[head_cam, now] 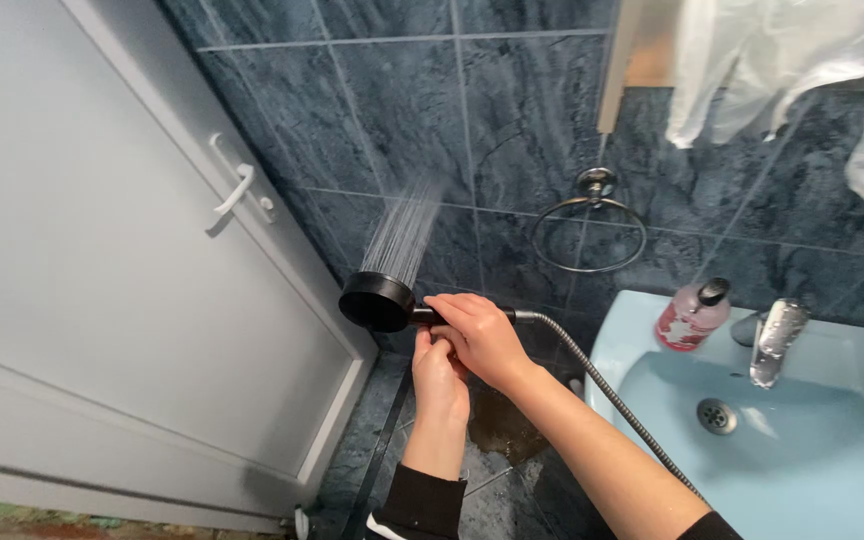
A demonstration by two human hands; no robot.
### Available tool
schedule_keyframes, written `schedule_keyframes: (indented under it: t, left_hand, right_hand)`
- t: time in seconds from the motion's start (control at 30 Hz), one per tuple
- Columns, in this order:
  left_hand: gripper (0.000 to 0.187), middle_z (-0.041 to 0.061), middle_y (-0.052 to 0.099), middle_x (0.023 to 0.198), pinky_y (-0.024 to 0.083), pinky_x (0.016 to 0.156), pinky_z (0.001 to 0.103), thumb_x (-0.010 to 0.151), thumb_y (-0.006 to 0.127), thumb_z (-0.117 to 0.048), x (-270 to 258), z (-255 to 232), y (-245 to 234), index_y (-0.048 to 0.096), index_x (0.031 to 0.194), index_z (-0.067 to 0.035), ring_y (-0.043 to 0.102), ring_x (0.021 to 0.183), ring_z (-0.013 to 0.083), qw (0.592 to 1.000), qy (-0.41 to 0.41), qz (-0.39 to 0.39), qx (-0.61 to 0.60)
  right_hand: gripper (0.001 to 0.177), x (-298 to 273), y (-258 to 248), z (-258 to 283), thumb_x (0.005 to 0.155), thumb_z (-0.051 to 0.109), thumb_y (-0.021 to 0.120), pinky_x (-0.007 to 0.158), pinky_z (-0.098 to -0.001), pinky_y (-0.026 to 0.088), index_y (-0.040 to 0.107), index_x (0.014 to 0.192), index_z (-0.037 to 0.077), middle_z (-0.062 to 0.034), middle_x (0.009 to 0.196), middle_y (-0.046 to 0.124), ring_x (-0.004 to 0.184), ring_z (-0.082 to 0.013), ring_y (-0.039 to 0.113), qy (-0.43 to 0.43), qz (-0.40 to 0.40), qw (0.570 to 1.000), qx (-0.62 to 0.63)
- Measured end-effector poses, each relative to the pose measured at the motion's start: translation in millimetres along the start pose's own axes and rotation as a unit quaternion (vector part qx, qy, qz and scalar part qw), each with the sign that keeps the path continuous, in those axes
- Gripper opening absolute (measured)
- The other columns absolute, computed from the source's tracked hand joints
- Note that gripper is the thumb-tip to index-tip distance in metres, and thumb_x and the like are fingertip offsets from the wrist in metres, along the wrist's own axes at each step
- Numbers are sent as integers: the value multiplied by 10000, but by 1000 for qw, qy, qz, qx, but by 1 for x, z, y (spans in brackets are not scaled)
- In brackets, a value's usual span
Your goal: Rinsing bathroom surfaces including the floor, sink, and toilet using a handheld showerhead
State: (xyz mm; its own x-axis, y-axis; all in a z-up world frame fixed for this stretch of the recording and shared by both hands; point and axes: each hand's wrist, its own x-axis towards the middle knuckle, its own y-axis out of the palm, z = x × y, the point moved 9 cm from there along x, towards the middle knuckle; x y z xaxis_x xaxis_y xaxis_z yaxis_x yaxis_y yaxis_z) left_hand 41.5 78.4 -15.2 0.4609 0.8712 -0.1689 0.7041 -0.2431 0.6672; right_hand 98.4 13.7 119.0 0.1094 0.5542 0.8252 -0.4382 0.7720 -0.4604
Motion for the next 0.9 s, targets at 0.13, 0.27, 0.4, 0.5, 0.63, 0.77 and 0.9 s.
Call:
schedule_keyframes:
  t: [0.13, 0.27, 0.4, 0.5, 0.63, 0.77, 0.9]
  left_hand:
    - [605, 32, 608, 1020, 577, 901, 403, 939, 392, 89, -13, -13, -19, 418, 1508, -116, 589, 889, 136, 1000, -2, -21, 4]
    - [648, 51, 604, 1008, 577, 915, 424, 907, 411, 119, -25, -8, -42, 436, 1509, -121, 602, 879, 175, 997, -32, -64, -11]
    - [577, 55, 558, 887, 592, 881, 459, 859, 437, 144, -16, 29, -92, 522, 1366, -117, 587, 808, 206, 994, -45, -97, -6]
    - [497, 72, 564, 855, 596, 864, 438, 830, 455, 145, 1, 92, -156, 567, 1244, -108, 604, 820, 235, 991, -59, -118, 2]
    - [424, 29, 480, 645, 366, 544, 256, 701, 390, 134, -36, 92, -141, 546, 1005, -119, 461, 571, 124, 987, -89, -130, -21]
    - [497, 53, 537, 782, 374, 587, 248, 745, 397, 159, -44, 138, -169, 567, 1137, -96, 507, 668, 130, 979, -122, -160, -38]
    - [617, 50, 505, 712, 356, 546, 252, 745, 370, 173, -57, 174, -187, 592, 1264, -77, 457, 581, 120, 971, -160, -172, -43]
  right_hand:
    - [355, -14, 29, 6, 953, 227, 730, 932, -407, 577, 704, 1272, 77, -96, 1118, 758, 1081, -287, 721, 12, 27, 1000, 5]
    - [341, -32, 49, 12, 958, 189, 721, 937, -428, 575, 699, 1270, 52, -127, 1108, 759, 1077, -313, 721, 34, 78, 996, 41]
    - [359, -63, 72, 8, 945, 193, 728, 937, -428, 572, 697, 1282, 71, -118, 1110, 757, 1075, -318, 716, 51, 105, 992, 56]
    - [350, -89, 80, 3, 952, 188, 722, 941, -426, 572, 701, 1279, 68, -119, 1109, 760, 1067, -316, 719, 74, 115, 988, 71]
    - [340, -132, 90, -3, 945, 73, 646, 976, -423, 537, 665, 1283, 41, -144, 1210, 739, 1084, -329, 703, 114, 141, 980, 88]
    - [357, -180, 102, -21, 937, 97, 674, 970, -435, 533, 662, 1290, 44, -148, 1234, 732, 1103, -345, 694, 142, 169, 972, 81]
    - [372, -231, 113, -36, 933, 98, 674, 982, -437, 531, 658, 1303, 66, -115, 1263, 730, 1131, -329, 694, 174, 186, 964, 72]
